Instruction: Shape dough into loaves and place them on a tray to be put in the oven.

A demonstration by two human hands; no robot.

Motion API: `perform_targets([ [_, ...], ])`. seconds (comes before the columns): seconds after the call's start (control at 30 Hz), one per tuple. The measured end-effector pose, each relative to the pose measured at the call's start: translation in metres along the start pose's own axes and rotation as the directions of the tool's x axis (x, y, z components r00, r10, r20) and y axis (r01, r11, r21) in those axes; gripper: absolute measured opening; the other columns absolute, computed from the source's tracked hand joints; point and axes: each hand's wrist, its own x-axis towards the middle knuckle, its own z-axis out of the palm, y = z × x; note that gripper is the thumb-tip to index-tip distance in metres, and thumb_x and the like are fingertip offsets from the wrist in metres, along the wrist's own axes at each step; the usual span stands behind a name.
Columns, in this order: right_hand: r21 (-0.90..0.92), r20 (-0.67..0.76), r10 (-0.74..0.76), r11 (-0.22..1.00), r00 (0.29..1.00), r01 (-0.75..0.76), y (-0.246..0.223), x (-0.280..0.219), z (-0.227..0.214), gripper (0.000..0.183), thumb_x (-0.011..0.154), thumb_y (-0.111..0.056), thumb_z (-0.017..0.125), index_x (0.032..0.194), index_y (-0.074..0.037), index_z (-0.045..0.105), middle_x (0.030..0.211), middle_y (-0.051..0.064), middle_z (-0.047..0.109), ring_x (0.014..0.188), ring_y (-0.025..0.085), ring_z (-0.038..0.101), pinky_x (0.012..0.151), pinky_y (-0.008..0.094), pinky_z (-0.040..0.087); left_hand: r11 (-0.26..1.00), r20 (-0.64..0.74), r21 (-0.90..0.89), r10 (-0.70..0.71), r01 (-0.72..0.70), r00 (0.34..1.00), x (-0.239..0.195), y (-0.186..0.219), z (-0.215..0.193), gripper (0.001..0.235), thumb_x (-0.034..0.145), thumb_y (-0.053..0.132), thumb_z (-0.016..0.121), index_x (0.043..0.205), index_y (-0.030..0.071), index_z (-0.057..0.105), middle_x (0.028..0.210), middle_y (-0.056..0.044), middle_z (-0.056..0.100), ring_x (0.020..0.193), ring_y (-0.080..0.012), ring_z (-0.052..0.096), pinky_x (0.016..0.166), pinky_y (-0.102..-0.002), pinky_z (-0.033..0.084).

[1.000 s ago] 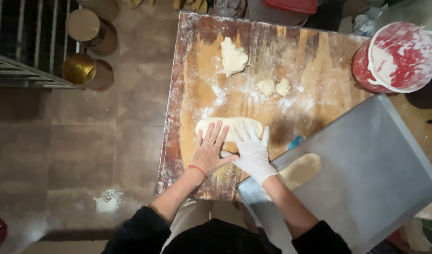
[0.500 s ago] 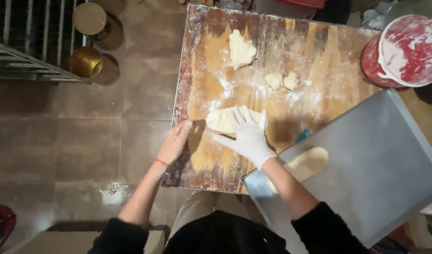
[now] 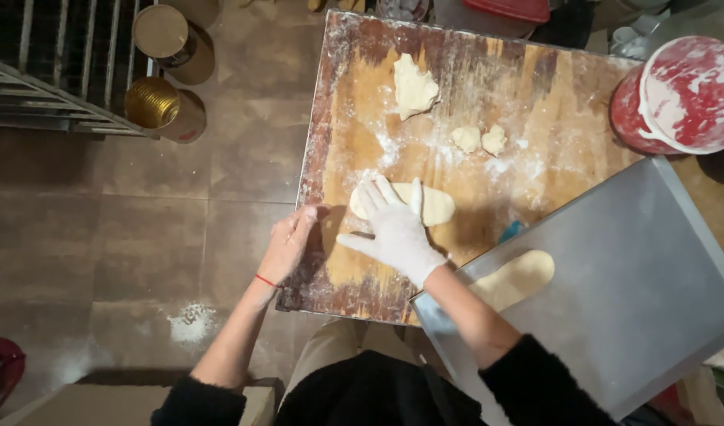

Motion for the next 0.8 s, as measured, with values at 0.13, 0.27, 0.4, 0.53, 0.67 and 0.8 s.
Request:
perform_targets([
  [0.13,0.097,-0.097,-0.072,0.992,0.993,0.081,0.001,-0.001,0.026,0.102,0.083,-0.075,0.062,0.150,0.000,0.045,0.161,0.019,0.037,0.152,0.036,0.026,0.118,0.066,0.009,0.999,-0.006,-0.049,-0.011,0.010,1.000,0.002,-0.003,0.001,0.050,0.106,0.041,0.045,0.121,0.001,0.071,0.114,-0.013,0.078,0.109,-0.0195,0.072,0.098,-0.034,0.053],
  [0.27,0.173,-0.034,-0.061,0.983,0.998,0.066,-0.002,-0.005,0.013,0.103,0.078,-0.074,0.062,0.149,-0.002,0.043,0.161,0.018,0.036,0.150,0.035,0.027,0.117,0.062,0.012,0.994,-0.014,-0.113,-0.012,0.010,1.000,0.008,0.003,0.010,0.048,0.107,0.039,0.047,0.120,0.001,0.072,0.115,-0.014,0.078,0.107,-0.0203,0.072,0.097,-0.034,0.054],
  [0.4,0.189,-0.067,0.049,0.981,0.997,-0.036,0.003,-0.032,-0.003,0.105,0.080,-0.071,0.065,0.154,0.000,0.038,0.160,0.021,0.035,0.150,0.036,0.028,0.119,0.061,0.010,0.999,-0.003,0.019,0.034,-0.034,0.999,0.011,0.010,0.018,0.046,0.106,0.038,0.048,0.120,0.001,0.071,0.110,-0.015,0.077,0.105,-0.0210,0.071,0.094,-0.034,0.053],
  [0.53,0.070,-0.139,0.166,0.985,0.976,-0.157,0.025,-0.044,0.013,0.106,0.079,-0.071,0.066,0.151,0.001,0.038,0.158,0.022,0.036,0.149,0.037,0.029,0.118,0.065,0.007,0.997,0.053,0.006,0.074,-0.075,0.996,0.015,0.005,0.029,0.046,0.107,0.037,0.047,0.119,-0.001,0.071,0.112,-0.015,0.077,0.108,-0.0219,0.071,0.097,-0.034,0.052],
  [0.67,0.134,-0.113,0.161,0.980,0.981,-0.145,0.047,-0.039,0.029,0.106,0.080,-0.074,0.064,0.152,0.000,0.038,0.159,0.023,0.034,0.149,0.039,0.028,0.116,0.064,0.014,0.992,0.096,-0.034,0.126,-0.123,0.987,0.018,0.017,0.035,0.047,0.108,0.037,0.046,0.118,-0.001,0.072,0.113,-0.015,0.077,0.108,-0.0224,0.071,0.098,-0.034,0.052],
  [0.8,0.070,-0.128,0.213,0.976,0.969,-0.206,0.046,-0.048,0.013,0.105,0.080,-0.076,0.062,0.151,-0.003,0.040,0.161,0.020,0.034,0.150,0.035,0.028,0.114,0.072,0.009,0.992,0.092,-0.065,0.114,-0.108,0.989,0.013,0.016,0.030,0.047,0.107,0.037,0.047,0.120,-0.001,0.071,0.114,-0.014,0.078,0.110,-0.0219,0.072,0.099,-0.034,0.052],
])
